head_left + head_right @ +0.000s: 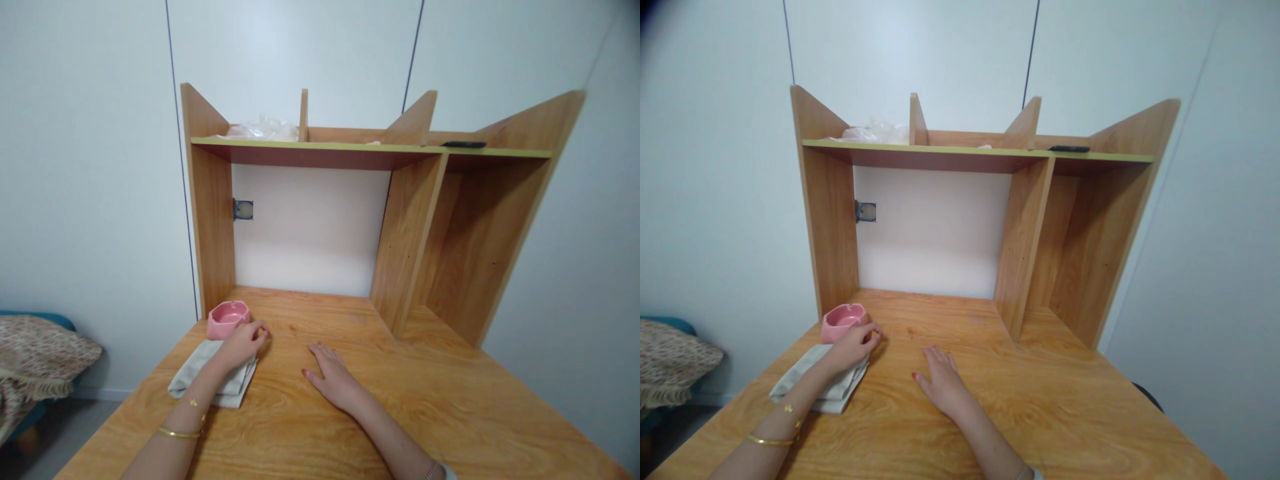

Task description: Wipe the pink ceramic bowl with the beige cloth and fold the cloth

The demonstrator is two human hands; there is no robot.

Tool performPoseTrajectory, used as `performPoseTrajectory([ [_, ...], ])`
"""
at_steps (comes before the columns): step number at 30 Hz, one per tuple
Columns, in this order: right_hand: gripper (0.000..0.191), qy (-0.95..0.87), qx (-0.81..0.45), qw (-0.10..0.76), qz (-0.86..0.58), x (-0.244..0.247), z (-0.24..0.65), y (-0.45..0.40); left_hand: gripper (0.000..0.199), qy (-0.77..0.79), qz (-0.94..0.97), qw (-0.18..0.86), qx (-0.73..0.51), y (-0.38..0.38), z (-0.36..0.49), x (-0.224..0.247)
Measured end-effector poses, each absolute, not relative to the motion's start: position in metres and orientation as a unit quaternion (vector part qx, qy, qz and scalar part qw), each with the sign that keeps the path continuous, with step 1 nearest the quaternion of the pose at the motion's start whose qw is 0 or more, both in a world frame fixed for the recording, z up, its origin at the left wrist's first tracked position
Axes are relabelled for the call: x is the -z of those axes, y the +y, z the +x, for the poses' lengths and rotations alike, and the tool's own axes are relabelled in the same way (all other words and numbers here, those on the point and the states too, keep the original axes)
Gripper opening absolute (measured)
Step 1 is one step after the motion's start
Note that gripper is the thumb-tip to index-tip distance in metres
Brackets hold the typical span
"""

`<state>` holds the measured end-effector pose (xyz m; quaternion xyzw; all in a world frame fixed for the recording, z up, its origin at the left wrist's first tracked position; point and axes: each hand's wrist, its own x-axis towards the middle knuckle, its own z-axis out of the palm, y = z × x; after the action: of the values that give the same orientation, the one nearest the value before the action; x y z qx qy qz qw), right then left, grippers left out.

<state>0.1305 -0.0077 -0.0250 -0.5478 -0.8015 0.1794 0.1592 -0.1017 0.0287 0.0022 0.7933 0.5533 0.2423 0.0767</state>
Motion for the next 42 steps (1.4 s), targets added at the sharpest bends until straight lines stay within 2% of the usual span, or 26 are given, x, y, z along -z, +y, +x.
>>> performPoseTrajectory([
  [11,0.060,-0.805,-0.174,0.158,-0.545,0.026,0.130,-0.009,0.024,0.557,0.792,0.092,-0.231,0.030,-0.098,0.001],
  [14,0.059,-0.806,-0.172,0.156,-0.545,0.027,0.130,-0.009,0.025,0.559,0.776,0.066,-0.284,0.028,-0.096,0.000],
  [18,0.059,-0.806,-0.170,0.159,-0.545,0.027,0.131,-0.009,0.038,0.607,0.700,0.020,-0.374,0.029,-0.101,-0.005],
  [23,0.057,-0.802,-0.170,0.170,-0.547,0.028,0.131,-0.009,0.036,0.620,0.581,-0.119,-0.513,0.032,-0.121,-0.014],
  [26,0.057,-0.801,-0.172,0.176,-0.546,0.029,0.131,-0.009,0.040,0.648,0.503,-0.157,-0.551,0.038,-0.131,-0.014],
  [28,0.057,-0.801,-0.171,0.179,-0.546,0.030,0.131,-0.009,0.044,0.669,0.458,-0.131,-0.571,0.044,-0.137,-0.011],
  [35,0.056,-0.803,-0.163,0.184,-0.542,0.032,0.132,-0.008,0.050,0.684,0.386,0.091,-0.613,0.062,-0.148,0.006],
  [42,0.057,-0.807,-0.156,0.189,-0.537,0.031,0.132,-0.007,0.048,0.674,0.373,0.125,-0.625,0.071,-0.153,0.016],
])
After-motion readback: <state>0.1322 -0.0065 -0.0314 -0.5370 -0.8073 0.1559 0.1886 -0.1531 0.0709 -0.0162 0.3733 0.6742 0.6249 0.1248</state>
